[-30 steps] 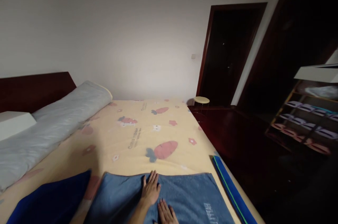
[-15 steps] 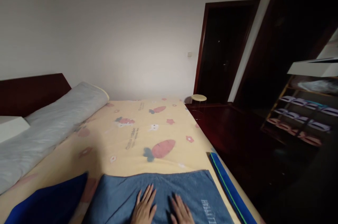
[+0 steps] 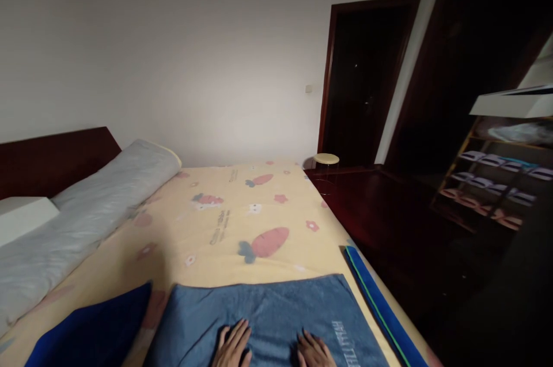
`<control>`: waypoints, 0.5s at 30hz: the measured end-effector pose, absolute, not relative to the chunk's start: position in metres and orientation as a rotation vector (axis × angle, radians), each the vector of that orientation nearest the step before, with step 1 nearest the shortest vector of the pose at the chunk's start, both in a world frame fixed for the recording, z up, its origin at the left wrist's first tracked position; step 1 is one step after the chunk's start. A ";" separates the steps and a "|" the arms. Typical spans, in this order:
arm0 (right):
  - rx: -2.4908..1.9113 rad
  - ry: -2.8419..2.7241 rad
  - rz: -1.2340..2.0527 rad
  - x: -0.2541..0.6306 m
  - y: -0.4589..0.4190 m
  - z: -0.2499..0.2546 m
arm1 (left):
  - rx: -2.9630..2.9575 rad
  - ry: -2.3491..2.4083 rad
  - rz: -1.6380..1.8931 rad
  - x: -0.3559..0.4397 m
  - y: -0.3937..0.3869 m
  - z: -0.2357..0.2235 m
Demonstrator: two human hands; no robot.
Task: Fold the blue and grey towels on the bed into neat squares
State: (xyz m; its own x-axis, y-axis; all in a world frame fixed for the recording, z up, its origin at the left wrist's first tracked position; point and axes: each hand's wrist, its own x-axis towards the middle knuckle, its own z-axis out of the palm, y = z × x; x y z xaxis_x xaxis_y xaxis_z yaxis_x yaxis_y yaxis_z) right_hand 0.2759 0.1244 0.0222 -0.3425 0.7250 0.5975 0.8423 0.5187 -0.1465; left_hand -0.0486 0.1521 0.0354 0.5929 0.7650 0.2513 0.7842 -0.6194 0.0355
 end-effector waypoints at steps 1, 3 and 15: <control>-1.376 -2.131 -0.194 0.275 0.127 0.027 | -2.700 -1.376 -0.379 -0.048 0.152 0.033; -1.600 -2.083 -0.054 0.272 0.133 0.039 | -2.577 -1.529 -0.400 -0.047 0.152 0.028; -1.721 -1.984 0.295 0.295 0.149 0.057 | -2.417 -1.580 -0.520 -0.087 0.176 0.043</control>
State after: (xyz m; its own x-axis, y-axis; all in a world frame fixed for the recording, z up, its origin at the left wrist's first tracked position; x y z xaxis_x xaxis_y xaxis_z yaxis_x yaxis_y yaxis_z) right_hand 0.2953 0.1493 0.0565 -0.0821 0.9716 0.2221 0.8647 0.1802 -0.4688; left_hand -0.0869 0.1762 0.0435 0.3643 0.8410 0.4001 0.9141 -0.4051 0.0192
